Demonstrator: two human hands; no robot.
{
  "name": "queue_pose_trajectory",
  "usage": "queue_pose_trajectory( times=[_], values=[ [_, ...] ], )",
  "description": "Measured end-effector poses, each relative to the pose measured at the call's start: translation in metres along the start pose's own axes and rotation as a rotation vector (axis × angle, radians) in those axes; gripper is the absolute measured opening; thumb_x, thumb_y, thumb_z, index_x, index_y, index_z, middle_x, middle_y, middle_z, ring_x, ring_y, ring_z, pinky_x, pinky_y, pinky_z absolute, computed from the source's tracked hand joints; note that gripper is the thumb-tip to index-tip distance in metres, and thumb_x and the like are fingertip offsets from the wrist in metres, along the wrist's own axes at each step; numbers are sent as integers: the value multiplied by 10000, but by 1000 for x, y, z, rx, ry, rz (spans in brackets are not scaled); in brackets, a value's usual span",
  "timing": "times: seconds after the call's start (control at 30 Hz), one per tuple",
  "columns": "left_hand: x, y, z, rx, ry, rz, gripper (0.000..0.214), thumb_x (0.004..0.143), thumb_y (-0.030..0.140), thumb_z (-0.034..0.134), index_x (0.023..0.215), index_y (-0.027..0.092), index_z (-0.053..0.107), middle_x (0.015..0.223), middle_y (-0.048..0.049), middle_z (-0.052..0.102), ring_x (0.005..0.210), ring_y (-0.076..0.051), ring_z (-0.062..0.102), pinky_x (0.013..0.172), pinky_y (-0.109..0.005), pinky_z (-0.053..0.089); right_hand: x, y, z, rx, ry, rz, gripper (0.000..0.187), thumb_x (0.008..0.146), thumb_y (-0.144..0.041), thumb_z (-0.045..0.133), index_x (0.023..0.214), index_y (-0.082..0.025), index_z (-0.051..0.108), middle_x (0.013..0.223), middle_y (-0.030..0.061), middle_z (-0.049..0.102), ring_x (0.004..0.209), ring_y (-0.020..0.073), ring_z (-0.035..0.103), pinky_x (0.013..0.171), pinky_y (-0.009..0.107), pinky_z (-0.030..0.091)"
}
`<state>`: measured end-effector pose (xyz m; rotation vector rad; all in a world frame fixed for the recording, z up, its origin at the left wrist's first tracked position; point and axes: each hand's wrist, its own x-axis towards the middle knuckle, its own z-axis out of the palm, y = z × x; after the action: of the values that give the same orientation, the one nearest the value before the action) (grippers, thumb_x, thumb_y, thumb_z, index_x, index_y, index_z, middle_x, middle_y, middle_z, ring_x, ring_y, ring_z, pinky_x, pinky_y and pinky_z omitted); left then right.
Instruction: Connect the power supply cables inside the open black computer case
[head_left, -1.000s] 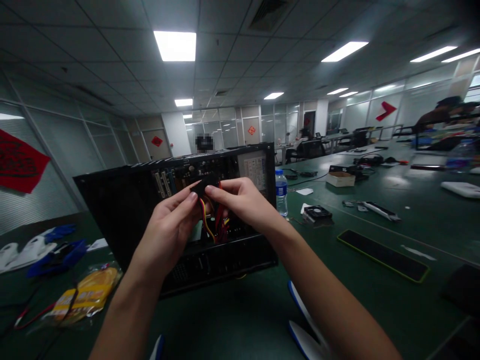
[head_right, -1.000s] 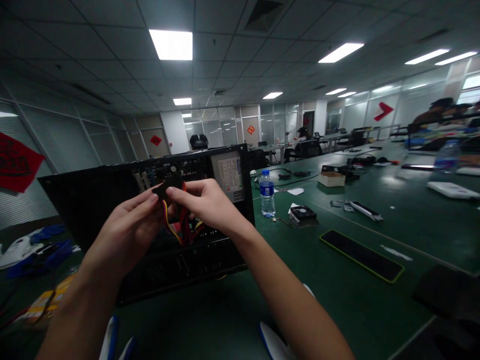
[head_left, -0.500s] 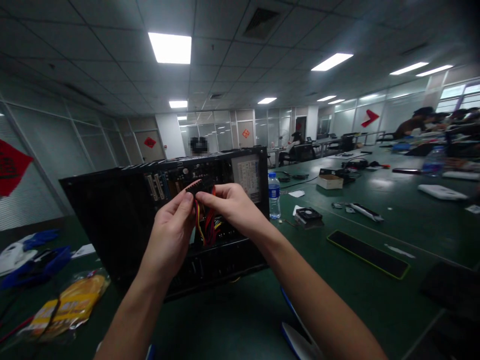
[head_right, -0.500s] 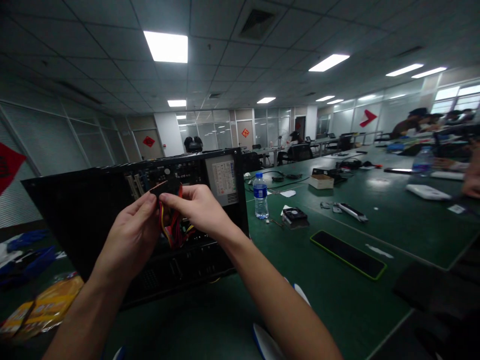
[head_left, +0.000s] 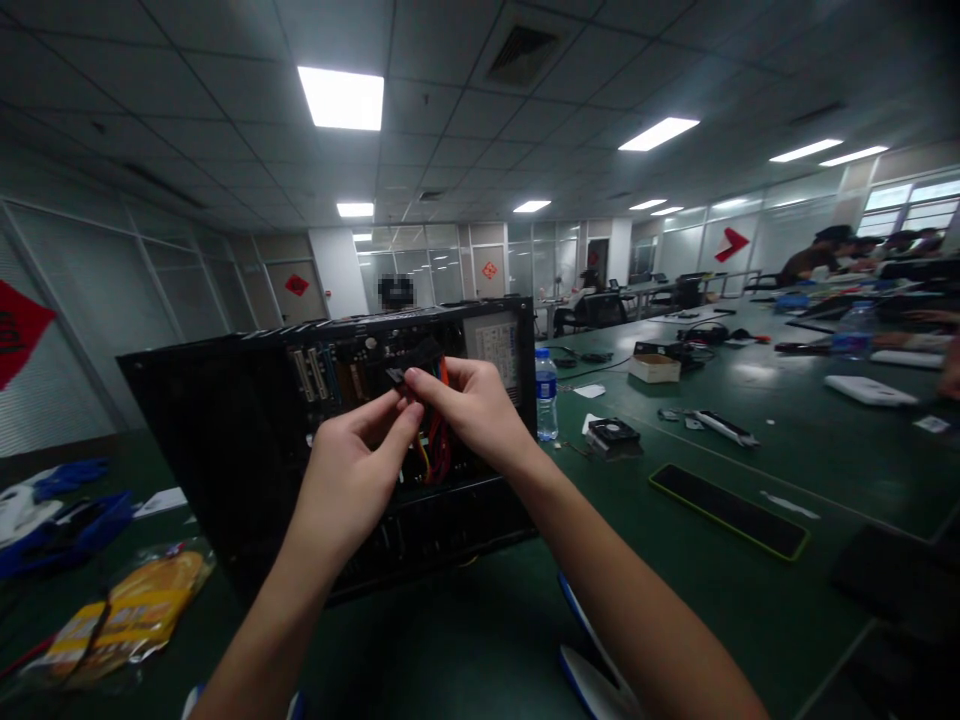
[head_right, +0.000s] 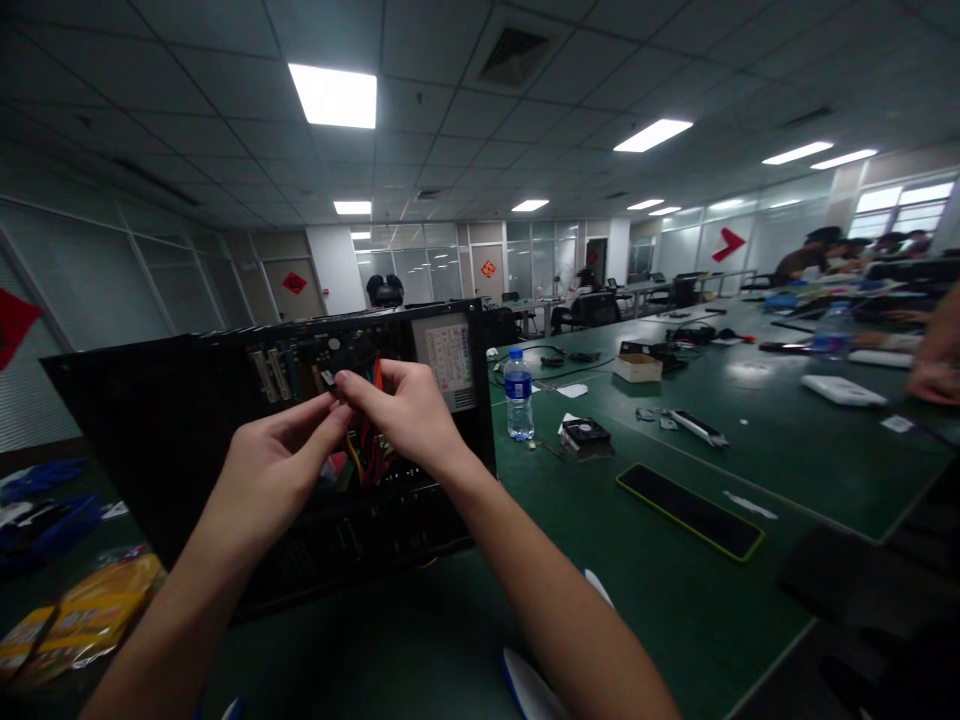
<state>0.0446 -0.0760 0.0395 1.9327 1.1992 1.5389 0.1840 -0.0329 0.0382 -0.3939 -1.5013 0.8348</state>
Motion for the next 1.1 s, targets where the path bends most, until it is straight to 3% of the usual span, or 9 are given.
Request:
queue_pose_trajectory(
  times=[0.13,0.23,0.3,0.4,0.5,0.6,0.67,0.87,1.1],
  values=[
    [4,-2,-9,120,39,11,416,818,434,645,1118,161,737,986,-56,774,910,-236,706,805,-290,553,2,2,-6,-130,-19,-10,376,836,-482,644,704,-130,658,671,8,652,575,99,552,552,216,420],
    [13,-14,-19,257,60,-57,422,843,432,577,1092,134,744,829,-59,776,763,-224,709,677,-272,533,7,12,-12,-219,-23,49,393,877,-468,598,681,-130,635,639,6,643,510,83,506,524,212,387],
    [23,-30,-23,383,40,-100,441,846,460,555,1060,132,757,819,-72,776,722,-235,703,627,-275,504,9,22,-14,-354,0,63,393,893,-446,589,655,-134,613,605,2,624,500,85,488,515,215,356],
    [37,-65,-23,529,-40,-123,387,867,419,531,1035,165,769,976,-92,776,904,-262,706,720,-282,489,8,38,-8,-687,59,-42,359,904,-403,606,656,-143,597,608,15,619,556,113,519,551,237,333],
    [46,-104,-16,694,-169,-204,350,880,365,506,951,161,781,975,-110,772,926,-267,700,726,-284,471,5,55,2,-943,5,-96,258,929,-342,593,766,-147,636,698,49,663,622,147,574,596,258,333],
    [50,-133,-8,797,-292,-277,347,897,368,481,915,191,779,885,-92,775,807,-240,706,673,-279,453,3,76,7,-1030,-81,12,227,942,-312,574,820,-141,659,757,82,688,678,172,614,608,266,333],
    [50,-144,-4,846,-294,-321,320,891,377,504,944,215,775,930,-90,773,845,-240,704,675,-276,446,2,93,5,-1041,-108,132,264,943,-323,571,785,-131,657,751,89,686,686,173,611,600,264,328],
    [51,-152,5,856,-330,-373,293,885,375,523,952,239,773,956,-91,771,880,-233,699,667,-269,424,4,131,-9,-895,-127,434,307,903,-351,626,688,-132,623,654,31,621,590,121,523,540,232,303],
    [49,-141,7,871,-277,-324,288,872,346,535,909,187,772,925,-135,764,853,-242,693,657,-277,417,6,139,-12,-808,-113,555,318,884,-363,635,651,-153,583,568,-18,523,525,102,455,497,226,282]
  ],
)
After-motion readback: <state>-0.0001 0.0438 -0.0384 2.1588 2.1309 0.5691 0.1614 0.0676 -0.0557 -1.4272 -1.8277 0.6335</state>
